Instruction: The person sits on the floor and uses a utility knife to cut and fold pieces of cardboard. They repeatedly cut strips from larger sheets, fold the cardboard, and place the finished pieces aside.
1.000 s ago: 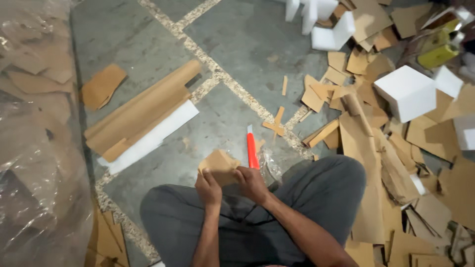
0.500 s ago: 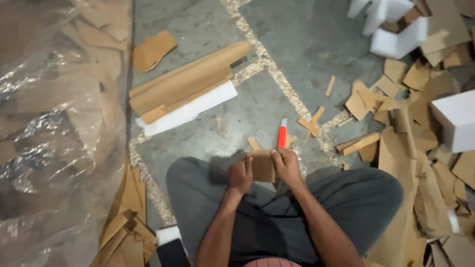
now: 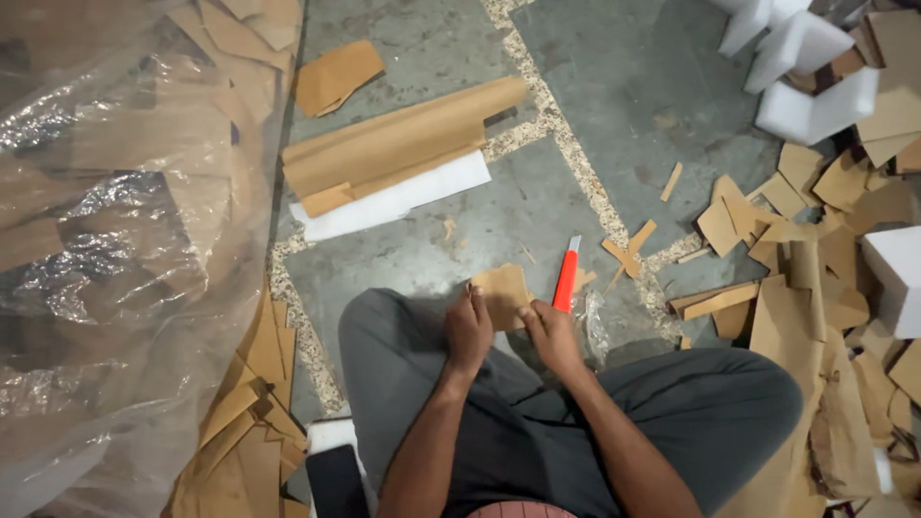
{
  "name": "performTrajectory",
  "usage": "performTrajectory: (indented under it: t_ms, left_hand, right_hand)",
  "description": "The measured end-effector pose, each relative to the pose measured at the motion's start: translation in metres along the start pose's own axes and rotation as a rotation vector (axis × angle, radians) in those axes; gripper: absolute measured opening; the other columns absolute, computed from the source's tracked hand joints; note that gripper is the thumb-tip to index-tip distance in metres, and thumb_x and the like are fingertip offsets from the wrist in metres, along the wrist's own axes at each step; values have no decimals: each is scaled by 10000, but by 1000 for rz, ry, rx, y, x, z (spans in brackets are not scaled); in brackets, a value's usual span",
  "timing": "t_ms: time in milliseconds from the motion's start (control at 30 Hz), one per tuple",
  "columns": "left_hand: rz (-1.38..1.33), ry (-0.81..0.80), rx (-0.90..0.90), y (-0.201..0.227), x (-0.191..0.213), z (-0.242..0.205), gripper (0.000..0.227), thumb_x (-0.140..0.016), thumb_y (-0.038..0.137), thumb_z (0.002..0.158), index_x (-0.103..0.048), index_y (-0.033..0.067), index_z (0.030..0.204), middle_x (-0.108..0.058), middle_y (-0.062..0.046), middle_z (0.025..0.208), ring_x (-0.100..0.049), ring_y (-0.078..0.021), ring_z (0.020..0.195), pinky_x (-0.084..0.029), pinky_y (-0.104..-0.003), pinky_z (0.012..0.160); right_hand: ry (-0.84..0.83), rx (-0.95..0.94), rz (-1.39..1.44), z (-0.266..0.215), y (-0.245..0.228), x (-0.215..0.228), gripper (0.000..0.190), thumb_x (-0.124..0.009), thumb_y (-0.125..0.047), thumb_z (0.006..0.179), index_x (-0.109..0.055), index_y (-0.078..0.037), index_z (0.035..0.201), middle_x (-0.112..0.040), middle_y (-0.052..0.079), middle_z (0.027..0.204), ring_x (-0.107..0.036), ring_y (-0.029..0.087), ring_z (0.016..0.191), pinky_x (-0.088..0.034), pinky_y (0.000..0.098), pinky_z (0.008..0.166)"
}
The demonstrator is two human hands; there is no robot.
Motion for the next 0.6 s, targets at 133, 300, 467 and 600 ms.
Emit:
performTrajectory:
  t_ms: [133,300,467,600]
  left_hand:
    - [-148,54,52,-13,-1,6,334,-481,263,1064,-665,-15,1082,-706,-241,923,-687,-418,856,-529,-475,744]
    - [-198,78,45,-26,-11,9,300,-505,258,1056,-661,4,1092,-697,-184,977,-683,-347,886,-528,-426,791]
    - [-142,180,-50,-39,-12,4,306,-486,282,1088,-651,27,1127,-696,-172,1064,-671,-338,998,-524,-434,895]
    - [-153,133,-23,-54,-15,11,306,-464,254,1096,-668,31,1144,-686,-140,961,-653,-286,859,-516,-406,777]
  right_hand:
    - [-52,-168,4,2,17,2,414,-610,-320,1035,-624,-5,766,-554,66,556,-521,159,508,-437,353,522]
    - [-32,-293,394,10,34,-4,234,-574,-217,1015,-678,-8,1026,-630,15,639,-622,122,562,-488,286,530]
    - [-111,-185,590,17,35,-12,251,-570,-133,1014,-657,27,1187,-695,1,780,-659,78,652,-538,247,604]
    - [-52,-200,447,23,58,3,256,-600,-125,1051,-735,19,1215,-671,61,766,-608,100,614,-517,276,570]
Point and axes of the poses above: each hand's wrist, its own z-axis towards the middle knuckle, its own x-axis out of the back of the hand, y = z × x, the point moved 6 cm from there along z, towards the middle knuckle
